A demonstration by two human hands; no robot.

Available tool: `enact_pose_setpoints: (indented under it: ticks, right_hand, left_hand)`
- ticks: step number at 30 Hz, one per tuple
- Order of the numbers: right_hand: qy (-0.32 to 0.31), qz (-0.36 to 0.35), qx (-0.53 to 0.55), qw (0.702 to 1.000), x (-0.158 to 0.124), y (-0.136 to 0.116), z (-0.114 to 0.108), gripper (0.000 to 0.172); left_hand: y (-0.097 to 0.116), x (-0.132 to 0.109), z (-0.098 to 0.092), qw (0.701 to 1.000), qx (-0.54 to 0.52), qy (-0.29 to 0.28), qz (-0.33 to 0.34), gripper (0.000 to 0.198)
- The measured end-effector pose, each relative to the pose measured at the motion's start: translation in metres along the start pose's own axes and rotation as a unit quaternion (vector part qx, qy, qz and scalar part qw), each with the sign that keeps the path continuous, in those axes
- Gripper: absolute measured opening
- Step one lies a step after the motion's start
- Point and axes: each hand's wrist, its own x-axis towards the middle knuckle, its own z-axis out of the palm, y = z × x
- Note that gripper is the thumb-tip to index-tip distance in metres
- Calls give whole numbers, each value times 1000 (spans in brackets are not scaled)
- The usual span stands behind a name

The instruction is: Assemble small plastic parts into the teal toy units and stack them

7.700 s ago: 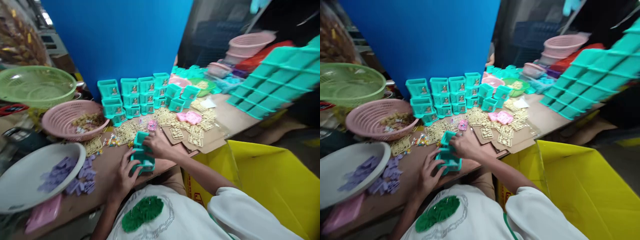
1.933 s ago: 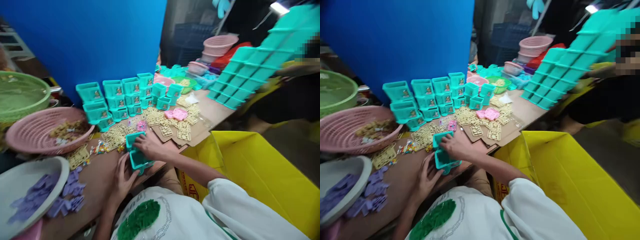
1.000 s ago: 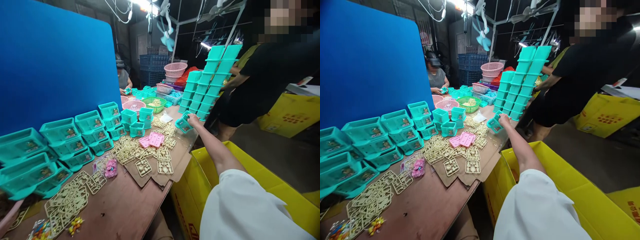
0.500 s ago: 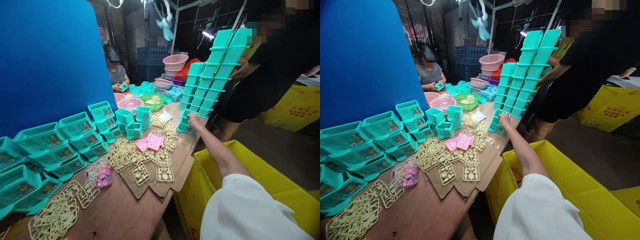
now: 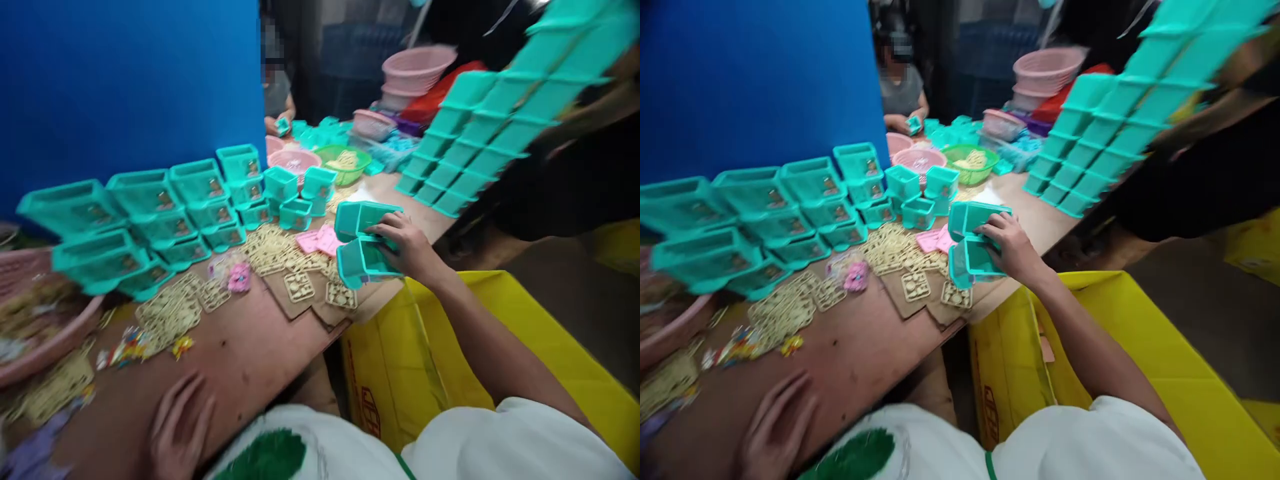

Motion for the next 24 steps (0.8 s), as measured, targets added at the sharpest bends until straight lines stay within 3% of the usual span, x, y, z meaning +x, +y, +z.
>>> enact_pose_setpoints:
  ticks: [4,8,11,14,18,22,24]
  right_hand:
    - [-84,-156,217,960,30,-109,12,26]
    - [-155,-273,243,918,53,-206,49,22]
    - [-194,-304,243,901,62,-247,83,24]
    - [-170,-271,324,890,61,-247,99,26]
    - [-110,-173,432,878,48,-214,91,44]
    - [-163,-163,434,871,20,-206,85,68]
    - [-173,-151,413,881,5,-217,93,65]
  left_hand:
    - [13,9,0,998,-58,11,-32,31]
    - [26,20,-6,979,-175,21,-103,45]
    - [24,22,-9,957,-247,-7,-151,60]
    - [13,20,-10,952,-264,-21,-157,67]
    - [-3,22,-10,956,-256,-8,-145,69]
    - [-9,36,-13,988,-136,11,-68,66]
    - [-8,48,-13,998,-60,19,-25,52]
